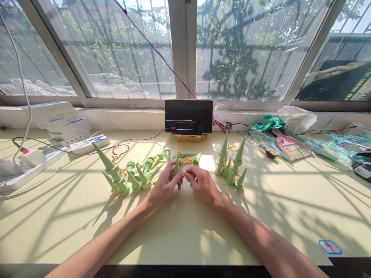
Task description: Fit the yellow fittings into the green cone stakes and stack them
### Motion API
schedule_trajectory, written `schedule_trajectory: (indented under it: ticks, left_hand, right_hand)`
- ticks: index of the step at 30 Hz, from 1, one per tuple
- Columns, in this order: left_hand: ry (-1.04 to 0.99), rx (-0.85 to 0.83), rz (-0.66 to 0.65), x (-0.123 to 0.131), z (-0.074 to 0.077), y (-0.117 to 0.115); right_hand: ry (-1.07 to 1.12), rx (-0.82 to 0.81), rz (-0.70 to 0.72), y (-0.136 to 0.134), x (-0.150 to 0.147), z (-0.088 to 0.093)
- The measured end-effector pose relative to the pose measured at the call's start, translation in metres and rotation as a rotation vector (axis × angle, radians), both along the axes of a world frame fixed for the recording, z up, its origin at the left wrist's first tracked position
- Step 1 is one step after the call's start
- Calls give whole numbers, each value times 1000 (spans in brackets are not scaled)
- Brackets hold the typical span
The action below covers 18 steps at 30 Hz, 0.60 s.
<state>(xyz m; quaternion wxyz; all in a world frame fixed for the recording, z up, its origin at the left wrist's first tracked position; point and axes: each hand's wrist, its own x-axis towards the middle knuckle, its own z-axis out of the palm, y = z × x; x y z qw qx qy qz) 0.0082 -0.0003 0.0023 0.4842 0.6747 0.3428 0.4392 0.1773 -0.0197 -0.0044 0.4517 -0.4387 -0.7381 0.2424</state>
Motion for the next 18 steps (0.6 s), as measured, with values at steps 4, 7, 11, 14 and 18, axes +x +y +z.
schedule_trajectory:
  ticks: [4,7,11,14,18]
  left_hand:
    - [10,0,-12,0,-1,0]
    - [20,7,-10,0,0,0]
    - [22,3,10,0,1,-1]
    - [20,5,23,0,0,0]
    - [29,7,17,0,-1,2]
  right_hand:
    - [-14,-19,3,1,0,-1]
    - [-2,-16,-1,1,0,-1]
    - [11,11,-19,1,-1,0]
    - [0,20,-8,0,-1,2]
    - [11,9,6,0,-1,1]
